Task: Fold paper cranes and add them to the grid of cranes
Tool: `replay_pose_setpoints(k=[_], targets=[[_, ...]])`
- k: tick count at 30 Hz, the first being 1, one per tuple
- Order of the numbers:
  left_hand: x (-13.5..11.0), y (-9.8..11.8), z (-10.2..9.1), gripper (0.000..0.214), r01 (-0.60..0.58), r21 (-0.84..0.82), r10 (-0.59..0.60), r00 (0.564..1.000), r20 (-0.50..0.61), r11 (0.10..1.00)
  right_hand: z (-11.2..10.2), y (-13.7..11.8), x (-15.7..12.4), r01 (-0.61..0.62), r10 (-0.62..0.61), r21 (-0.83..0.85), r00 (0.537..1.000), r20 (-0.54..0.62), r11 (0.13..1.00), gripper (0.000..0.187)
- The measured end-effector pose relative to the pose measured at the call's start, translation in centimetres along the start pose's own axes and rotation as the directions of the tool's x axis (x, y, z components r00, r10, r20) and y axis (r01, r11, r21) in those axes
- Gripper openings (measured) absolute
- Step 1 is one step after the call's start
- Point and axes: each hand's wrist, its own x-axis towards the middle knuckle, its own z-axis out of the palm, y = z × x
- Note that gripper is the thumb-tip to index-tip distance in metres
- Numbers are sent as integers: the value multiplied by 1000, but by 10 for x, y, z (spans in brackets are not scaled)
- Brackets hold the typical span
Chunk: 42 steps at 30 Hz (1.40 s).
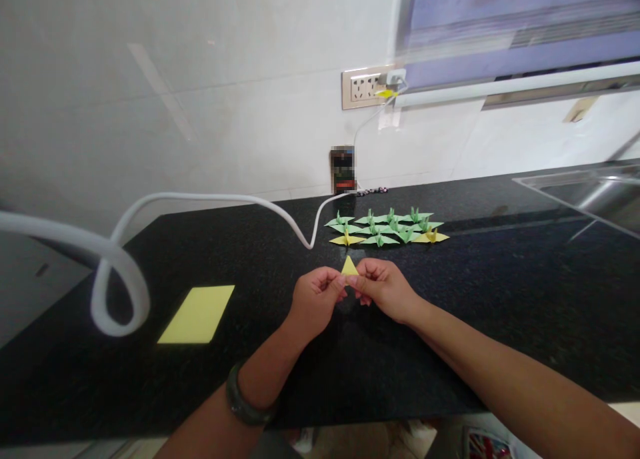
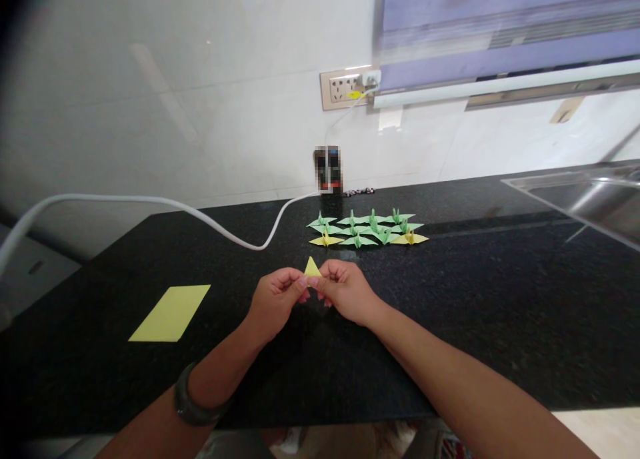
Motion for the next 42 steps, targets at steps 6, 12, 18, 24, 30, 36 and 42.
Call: replay_pose_setpoints(k=[6, 12, 18, 24, 30, 36, 42], targets=[[5, -8, 3, 30, 150, -232, -170, 983, -69, 961, 1, 7, 2, 29, -60, -187, 985, -162, 982, 21], [3, -4, 5, 28, 179, -258, -176, 984, 37, 949, -1, 9, 1, 184, -300, -514, 942, -152, 838, 12], [5, -2, 3, 27, 186, -289, -169, 982, 82, 939, 0, 3, -3, 315, -347, -519, 937, 37, 794, 23], [6, -5, -1, 29, 240, -267, -215, 969, 122, 933, 0, 12, 2, 198, -262, -389, 958, -118, 899, 21], [5, -6, 2, 30, 217, -222, -185, 970, 157, 951, 1, 10, 1, 168, -204, -364, 977, -62, 916, 24], [6, -6, 0, 27, 177, -194, -161, 982, 95, 965, 0, 6, -1, 172, -204, -348, 977, -57, 922, 22], [7, -7, -1, 27, 161, -173, -148, 985, 86, 972, 0, 2, 1, 105, -110, -158, 994, -19, 982, 20]])
